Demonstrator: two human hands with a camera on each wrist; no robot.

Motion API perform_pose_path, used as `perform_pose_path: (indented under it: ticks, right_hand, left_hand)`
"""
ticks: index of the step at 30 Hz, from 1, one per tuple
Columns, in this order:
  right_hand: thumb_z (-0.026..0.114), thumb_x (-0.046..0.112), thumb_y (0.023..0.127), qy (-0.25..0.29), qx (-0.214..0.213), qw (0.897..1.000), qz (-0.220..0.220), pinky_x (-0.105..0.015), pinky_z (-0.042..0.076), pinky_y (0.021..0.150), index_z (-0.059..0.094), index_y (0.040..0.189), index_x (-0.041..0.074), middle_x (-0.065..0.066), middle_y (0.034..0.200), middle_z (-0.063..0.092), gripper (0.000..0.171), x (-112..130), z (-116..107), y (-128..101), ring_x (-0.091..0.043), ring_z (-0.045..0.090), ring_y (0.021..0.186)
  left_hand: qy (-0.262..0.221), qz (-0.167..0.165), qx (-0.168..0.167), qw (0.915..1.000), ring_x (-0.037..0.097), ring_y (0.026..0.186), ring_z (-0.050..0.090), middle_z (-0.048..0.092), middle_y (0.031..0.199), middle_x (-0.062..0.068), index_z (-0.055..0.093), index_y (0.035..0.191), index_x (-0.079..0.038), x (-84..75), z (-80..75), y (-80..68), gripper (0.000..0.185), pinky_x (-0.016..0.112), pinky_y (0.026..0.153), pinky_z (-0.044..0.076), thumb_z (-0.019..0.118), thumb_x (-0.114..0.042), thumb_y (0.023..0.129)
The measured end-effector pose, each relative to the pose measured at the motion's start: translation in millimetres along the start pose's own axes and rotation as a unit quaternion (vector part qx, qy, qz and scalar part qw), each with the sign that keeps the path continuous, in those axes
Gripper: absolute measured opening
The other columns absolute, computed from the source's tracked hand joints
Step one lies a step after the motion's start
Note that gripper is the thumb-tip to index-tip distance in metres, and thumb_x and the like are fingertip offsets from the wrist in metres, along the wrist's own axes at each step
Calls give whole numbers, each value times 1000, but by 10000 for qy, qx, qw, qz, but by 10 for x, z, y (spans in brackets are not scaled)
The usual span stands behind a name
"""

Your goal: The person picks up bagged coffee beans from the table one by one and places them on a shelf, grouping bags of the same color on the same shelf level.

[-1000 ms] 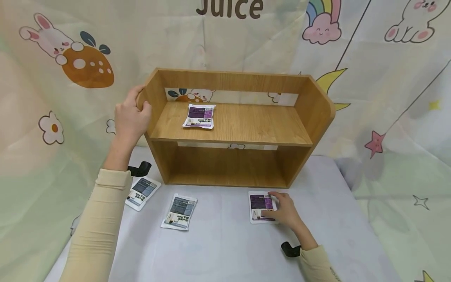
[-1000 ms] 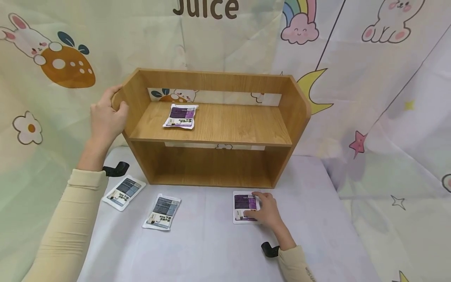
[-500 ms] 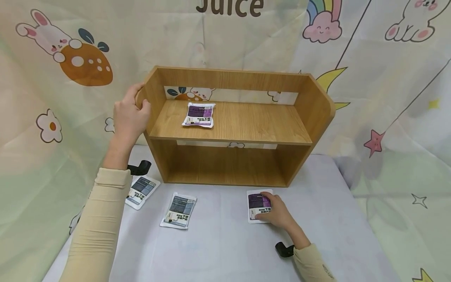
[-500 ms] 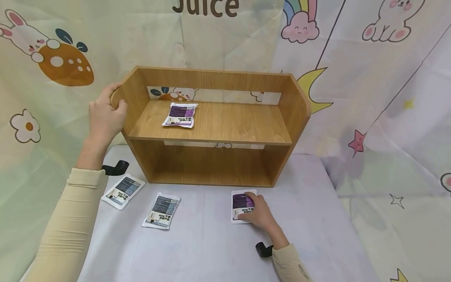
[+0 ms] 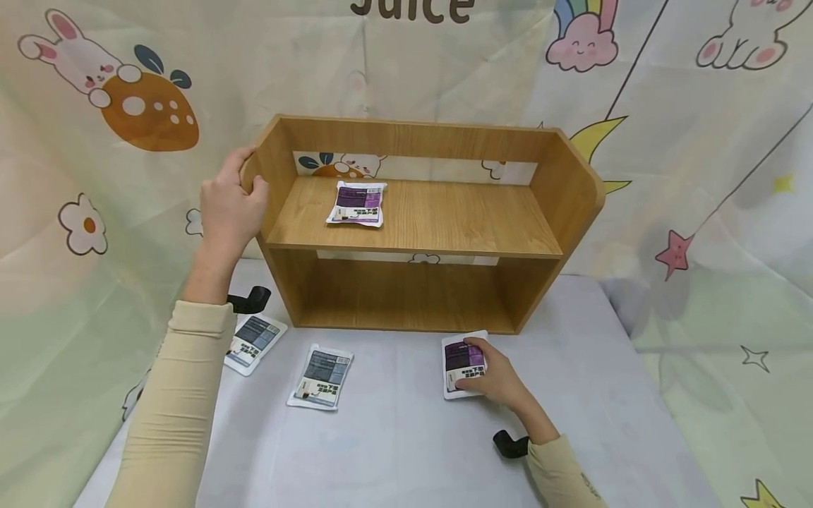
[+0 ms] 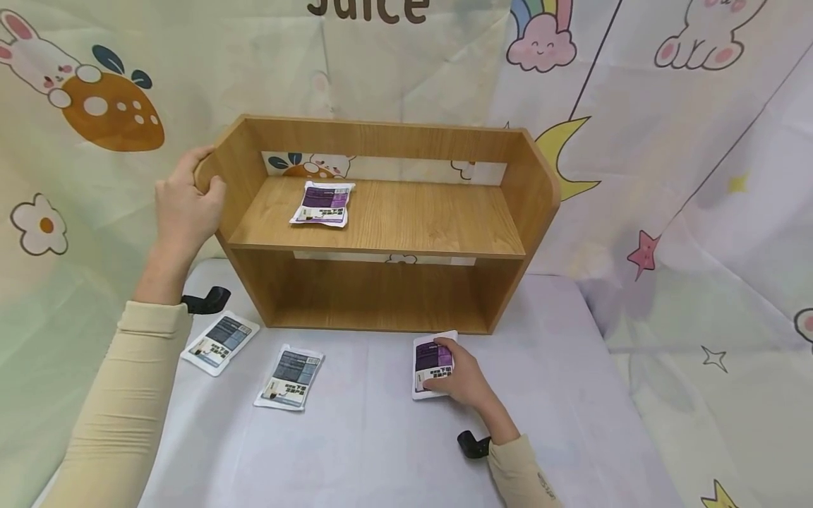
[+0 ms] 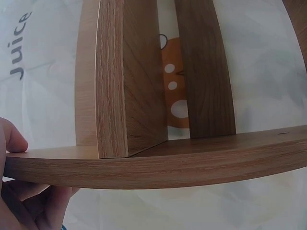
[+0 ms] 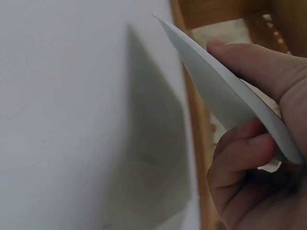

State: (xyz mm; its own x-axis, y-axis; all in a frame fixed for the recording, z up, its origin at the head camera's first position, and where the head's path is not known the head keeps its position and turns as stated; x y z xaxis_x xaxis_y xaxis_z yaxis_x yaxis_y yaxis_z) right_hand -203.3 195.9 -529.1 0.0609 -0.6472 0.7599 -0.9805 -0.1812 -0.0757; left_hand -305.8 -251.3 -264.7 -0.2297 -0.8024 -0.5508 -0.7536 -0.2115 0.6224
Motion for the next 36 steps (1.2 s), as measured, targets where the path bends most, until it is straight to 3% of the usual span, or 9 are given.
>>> perform_pose_path:
  ticks: [5,10,13,22,36]
  right_hand:
    - [92,27,64,-4,-53,9998,-170,-55,42,95,48,140,21,-13,135,52,88,162,-114,-18,-33,51,115]
    - [92,29,65,-36,-14,9995,-321,-54,44,93,46,141,21,-15,135,51,89,371,-252,-70,-33,52,114]
    - [92,29,65,2,-28,9987,-505,-53,45,91,46,141,19,-16,135,52,88,508,-349,-111,-33,52,112]
    - [92,27,64,-68,-247,9953,-936,-50,46,88,47,140,19,-14,134,52,89,832,-637,-168,-32,53,110]
    - [92,18,66,229,-587,9848,-1616,-44,44,85,47,141,18,-9,131,52,88,1301,-1078,-136,-26,52,105]
  left_hand:
    - [-49,-57,-2,10000,31,94,69,66,118,15,51,141,-25,-4,1,-6,47,45,63,55,43,-25,95]
    - [-10,-25,-22,10000,29,94,69,66,118,13,52,141,-24,-11,-4,-7,47,31,56,50,44,-24,95]
    - [-14,-25,-2,10000,30,94,69,66,118,13,51,141,-24,-19,-4,-6,47,30,55,50,44,-24,95]
    - [-113,-119,31,9999,32,99,67,65,121,15,50,142,-25,-11,-2,-12,48,49,69,56,43,-26,95]
    - [-81,-86,31,9999,33,100,67,64,122,16,49,143,-23,-30,1,-11,48,50,70,56,42,-25,95]
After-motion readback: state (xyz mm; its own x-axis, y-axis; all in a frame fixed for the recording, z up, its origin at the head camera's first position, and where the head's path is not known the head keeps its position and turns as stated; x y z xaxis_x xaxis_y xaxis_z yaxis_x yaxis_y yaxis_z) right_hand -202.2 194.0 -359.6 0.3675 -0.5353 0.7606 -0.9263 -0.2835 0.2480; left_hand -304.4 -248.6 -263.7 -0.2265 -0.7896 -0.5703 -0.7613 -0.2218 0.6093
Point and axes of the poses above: each hand's wrist, its own y-axis towards the middle knuckle, its own z-axis out of the palm, x = y × z, the point moved 3 cm from there along y, towards the middle knuckle
